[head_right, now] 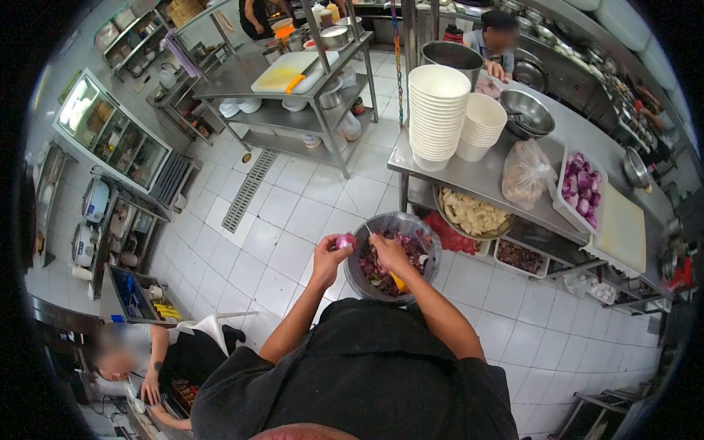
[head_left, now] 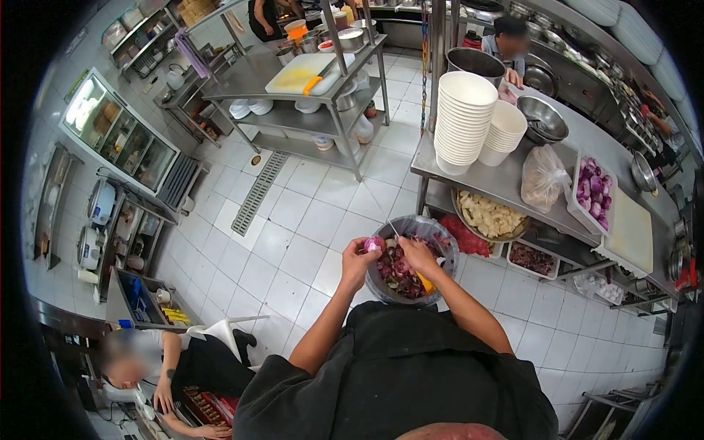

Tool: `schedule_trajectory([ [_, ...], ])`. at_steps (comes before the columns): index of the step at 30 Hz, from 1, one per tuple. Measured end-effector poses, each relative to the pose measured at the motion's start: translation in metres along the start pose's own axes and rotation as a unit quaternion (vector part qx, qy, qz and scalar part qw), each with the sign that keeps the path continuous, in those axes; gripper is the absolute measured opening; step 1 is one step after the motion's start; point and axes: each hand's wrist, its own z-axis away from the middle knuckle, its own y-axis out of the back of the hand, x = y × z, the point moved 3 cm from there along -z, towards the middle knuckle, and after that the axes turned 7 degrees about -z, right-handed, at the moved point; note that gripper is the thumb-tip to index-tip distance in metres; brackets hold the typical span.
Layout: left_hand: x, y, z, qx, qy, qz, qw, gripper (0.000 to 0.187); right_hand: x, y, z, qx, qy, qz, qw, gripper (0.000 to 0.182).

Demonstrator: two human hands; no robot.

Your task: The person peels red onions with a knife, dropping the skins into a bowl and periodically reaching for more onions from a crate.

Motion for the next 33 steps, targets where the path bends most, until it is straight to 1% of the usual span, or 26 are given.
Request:
schedule_trajectory([
  [3, -0.001, 0.001, -0.002, 0.003, -0.009, -0.002, 1.000, 0.038, -0.013, 0.000, 0.011, 0.007, 0.027, 0.012, 1.000, 0.054],
  [6, 0.001, 0.002, -0.003, 0.004, -0.012, 0.000, 1.000, 0.038, -0.001, -0.002, -0.003, 0.062, 0.115, 0.062, 0.990, 0.057],
  [9, 0.004, 0.000, -0.002, 0.001, -0.005, 0.009, 1.000, 0.038, -0.016, -0.006, 0.009, 0.056, 0.119, 0.054, 0.990, 0.052],
  [12, 0.006, 0.000, -0.004, 0.012, -0.008, -0.006, 1.000, 0.038, -0.017, -0.004, 0.007, 0.040, 0.085, 0.065, 0.994, 0.061],
  [15, 0.003, 0.000, 0.000, 0.012, -0.010, -0.008, 1.000, 0.038, -0.025, -0.003, 0.014, 0.002, 0.007, 0.016, 1.000, 0.060],
  [18, 0.004, 0.002, 0.000, 0.010, -0.005, -0.001, 1.000, 0.039, -0.025, -0.006, 0.020, 0.080, 0.041, 0.010, 0.996, 0.056],
  [21, 0.000, 0.002, -0.001, 0.015, 0.009, 0.025, 1.000, 0.040, -0.017, -0.005, 0.012, 0.100, 0.109, 0.079, 0.986, 0.055],
  [24, 0.001, 0.000, 0.002, 0.026, 0.018, 0.034, 0.999, 0.042, -0.007, -0.001, 0.002, 0.048, 0.116, 0.082, 0.989, 0.057],
  [27, -0.002, 0.001, -0.001, 0.026, 0.010, 0.028, 0.999, 0.042, -0.009, 0.002, 0.004, 0.004, -0.004, 0.042, 0.999, 0.058],
  [30, -0.005, 0.001, -0.001, 0.021, -0.002, 0.013, 1.000, 0.040, -0.017, 0.002, 0.012, 0.021, 0.021, 0.038, 0.999, 0.062],
  [33, -0.002, 0.000, -0.002, 0.013, -0.008, -0.007, 1.000, 0.037, -0.030, -0.002, 0.026, 0.078, 0.061, 0.082, 0.992, 0.067],
])
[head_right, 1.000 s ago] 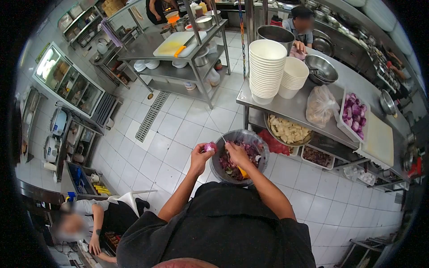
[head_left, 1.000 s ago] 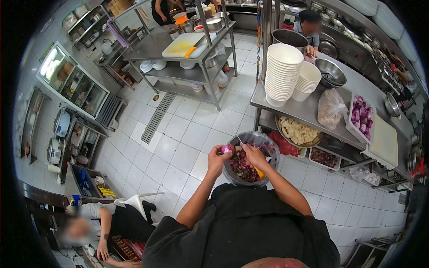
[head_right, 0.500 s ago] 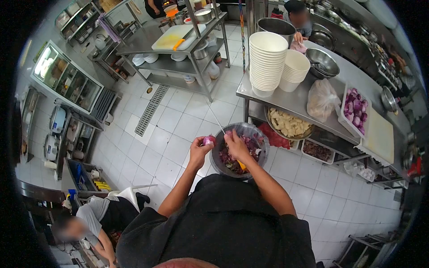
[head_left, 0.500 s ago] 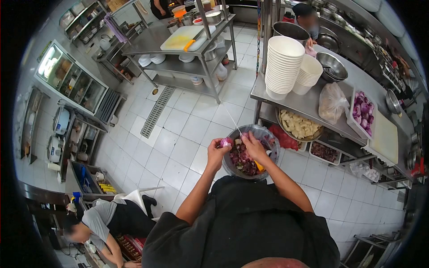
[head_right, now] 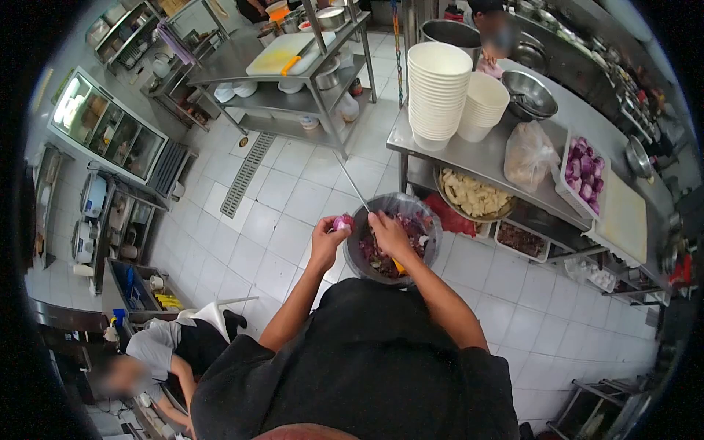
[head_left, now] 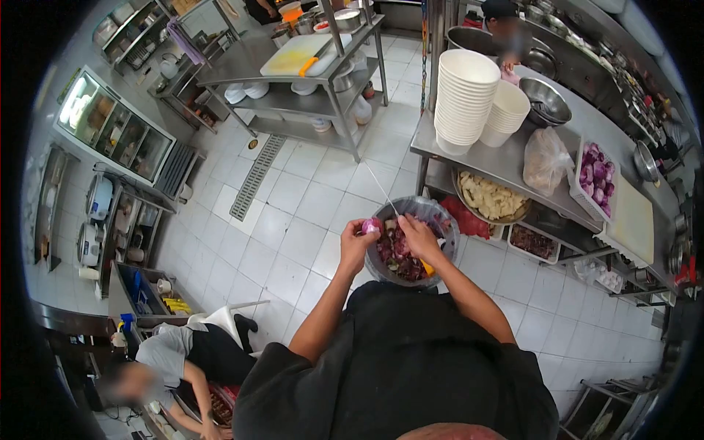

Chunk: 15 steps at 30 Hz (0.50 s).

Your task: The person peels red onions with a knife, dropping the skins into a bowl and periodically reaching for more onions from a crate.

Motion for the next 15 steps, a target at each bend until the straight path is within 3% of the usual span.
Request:
schedule_trajectory([
  [3, 0.001, -0.001, -0.001, -0.004, -0.004, -0.004, 1.000, 0.036, 0.017, -0.008, -0.012, 0.052, 0.162, 0.095, 0.981, 0.066],
  [4, 0.002, -0.002, -0.001, 0.000, 0.000, 0.004, 1.000, 0.038, -0.003, -0.007, 0.000, 0.009, 0.104, 0.065, 0.992, 0.065],
  [9, 0.026, -0.007, 0.001, 0.024, -0.033, -0.068, 0.997, 0.034, -0.034, -0.012, 0.021, 0.036, 0.232, 0.104, 0.966, 0.062],
  [15, 0.033, -0.011, -0.006, -0.004, -0.036, 0.114, 0.993, 0.032, -0.062, -0.015, 0.042, -0.006, 0.252, 0.138, 0.958, 0.061],
])
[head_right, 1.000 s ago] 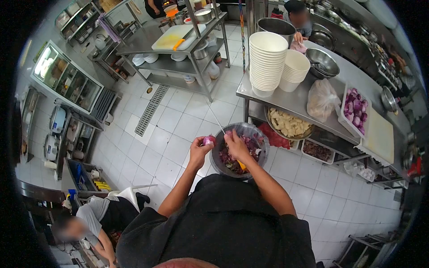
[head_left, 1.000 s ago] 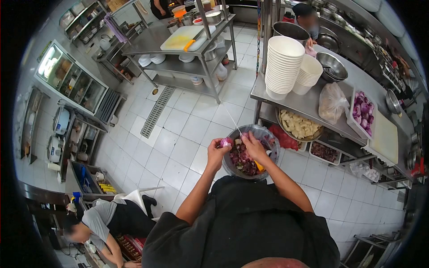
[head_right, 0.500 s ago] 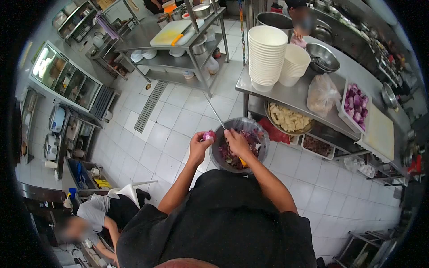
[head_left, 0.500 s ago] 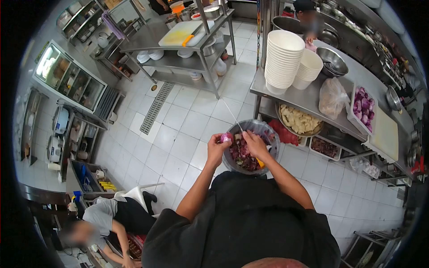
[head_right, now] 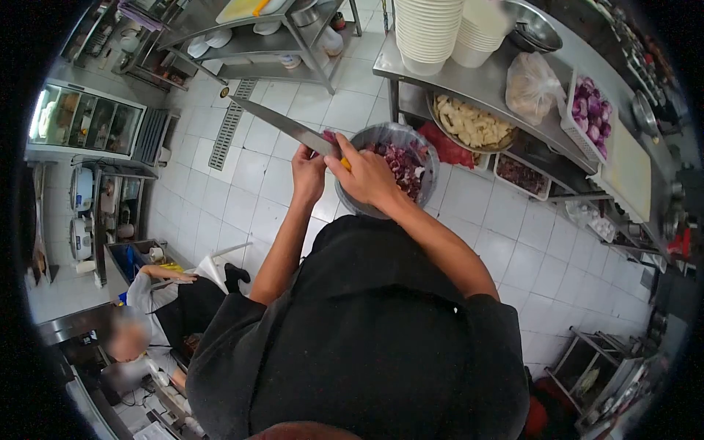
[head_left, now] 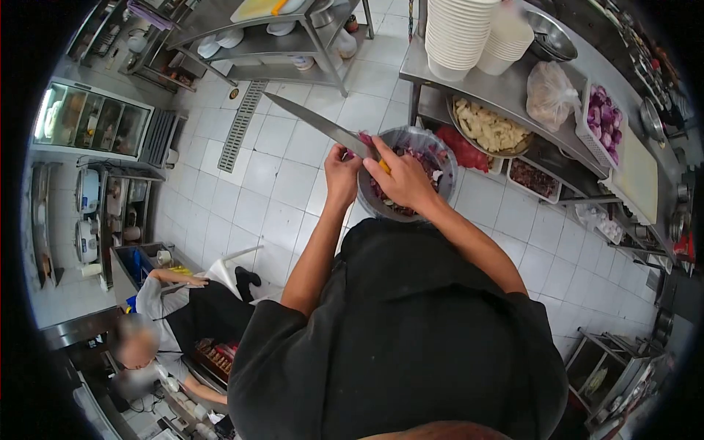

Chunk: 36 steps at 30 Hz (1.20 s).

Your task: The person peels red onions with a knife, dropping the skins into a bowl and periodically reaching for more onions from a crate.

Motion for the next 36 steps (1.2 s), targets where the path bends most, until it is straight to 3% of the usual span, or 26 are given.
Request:
schedule_trajectory([
  [6, 0.003, -0.002, 0.001, -0.028, 0.009, -0.010, 1.000, 0.036, 0.005, -0.005, 0.005, 0.007, 0.022, 0.007, 1.000, 0.063],
  [11, 0.004, -0.003, 0.002, -0.001, 0.015, -0.033, 0.999, 0.034, 0.013, -0.007, 0.005, 0.039, -0.006, -0.012, 0.999, 0.059],
  [15, 0.006, -0.005, 0.004, 0.009, 0.007, -0.032, 0.999, 0.033, 0.068, -0.023, -0.011, 0.145, 0.046, -0.073, 0.986, 0.053],
  [18, 0.001, 0.000, 0.006, 0.010, 0.014, -0.017, 1.000, 0.036, 0.082, -0.016, -0.008, -0.015, -0.205, -0.236, 0.950, 0.054],
  [22, -0.005, 0.005, 0.008, 0.022, 0.020, -0.023, 0.999, 0.041, 0.093, -0.020, -0.005, -0.047, -0.290, -0.247, 0.923, 0.055],
  [25, -0.005, 0.008, 0.010, 0.029, 0.018, -0.082, 0.996, 0.039, 0.080, -0.016, 0.000, -0.048, -0.291, -0.217, 0.930, 0.058],
  [27, 0.000, 0.006, 0.012, 0.033, 0.017, -0.118, 0.992, 0.037, 0.080, -0.023, -0.002, -0.004, -0.184, -0.157, 0.970, 0.059],
  [31, 0.000, 0.005, 0.013, 0.033, 0.015, -0.165, 0.986, 0.031, 0.054, -0.025, -0.002, 0.015, -0.055, -0.102, 0.993, 0.061],
  [34, -0.003, 0.007, 0.011, 0.047, 0.005, -0.189, 0.981, 0.026, 0.031, -0.018, 0.000, -0.059, -0.099, -0.083, 0.990, 0.062],
  [36, -0.005, 0.009, 0.010, 0.049, -0.003, -0.193, 0.980, 0.022, 0.036, -0.022, 0.001, -0.054, -0.090, -0.065, 0.992, 0.062],
])
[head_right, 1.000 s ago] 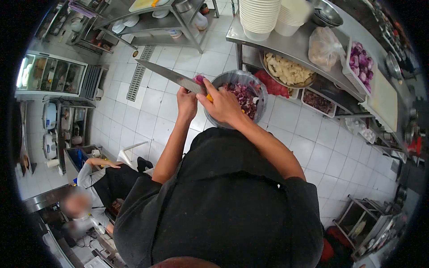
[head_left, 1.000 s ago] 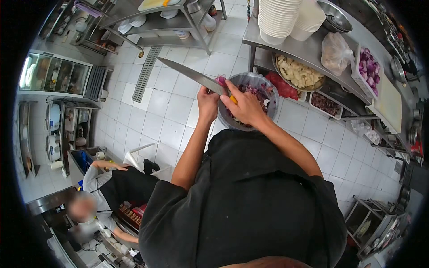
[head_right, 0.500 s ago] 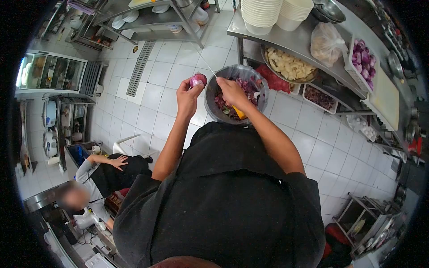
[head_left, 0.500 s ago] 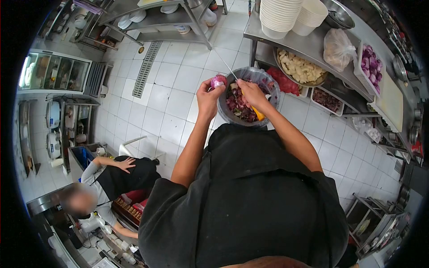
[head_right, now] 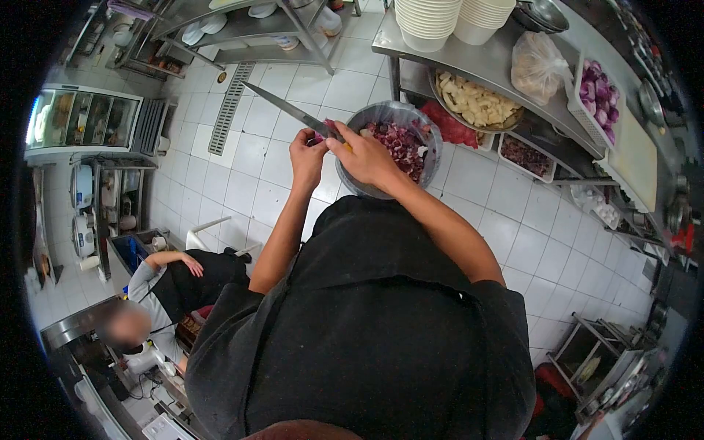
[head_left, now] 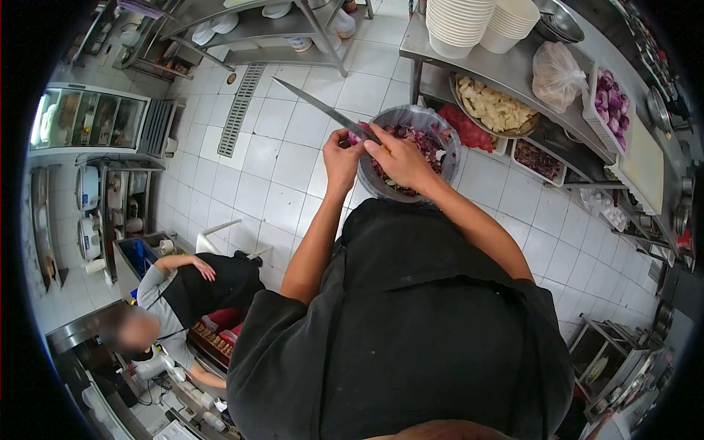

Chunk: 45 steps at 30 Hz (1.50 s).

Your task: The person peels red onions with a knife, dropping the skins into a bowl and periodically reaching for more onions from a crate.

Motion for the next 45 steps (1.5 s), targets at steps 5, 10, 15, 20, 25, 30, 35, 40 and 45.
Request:
schedule_trajectory([
  [5, -0.011, 0.003, -0.004, 0.001, -0.009, -0.025, 1.000, 0.030, -0.002, -0.001, 0.002, -0.007, 0.002, 0.000, 1.000, 0.061],
  [10, -0.002, 0.000, 0.002, 0.014, -0.007, -0.046, 0.999, 0.020, 0.005, -0.004, -0.001, 0.014, 0.000, 0.026, 1.000, 0.060],
  [15, -0.005, 0.001, -0.003, 0.026, -0.033, -0.141, 0.989, 0.025, 0.011, -0.004, -0.002, 0.023, 0.036, 0.024, 0.999, 0.061],
  [20, -0.021, -0.003, -0.008, 0.035, -0.036, -0.040, 0.998, 0.016, -0.008, 0.001, 0.000, 0.010, 0.016, 0.047, 0.999, 0.059],
  [25, -0.026, -0.004, -0.006, 0.037, -0.036, -0.055, 0.997, 0.017, -0.009, 0.001, 0.000, 0.014, 0.018, 0.060, 0.998, 0.058],
  [30, -0.022, -0.007, -0.005, 0.038, -0.020, -0.050, 0.998, 0.015, -0.006, -0.001, -0.002, 0.030, 0.028, 0.101, 0.994, 0.056],
  [35, -0.027, -0.008, -0.010, 0.029, -0.026, -0.059, 0.998, 0.021, -0.015, 0.005, -0.003, 0.022, -0.007, 0.083, 0.996, 0.054],
  [40, -0.020, -0.009, -0.009, -0.020, 0.022, -0.009, 1.000, 0.025, 0.019, -0.002, -0.014, 0.048, 0.030, 0.000, 0.998, 0.051],
  [45, -0.013, -0.004, -0.007, -0.074, 0.021, 0.009, 0.997, 0.028, 0.028, 0.001, -0.016, 0.063, 0.064, -0.024, 0.996, 0.049],
])
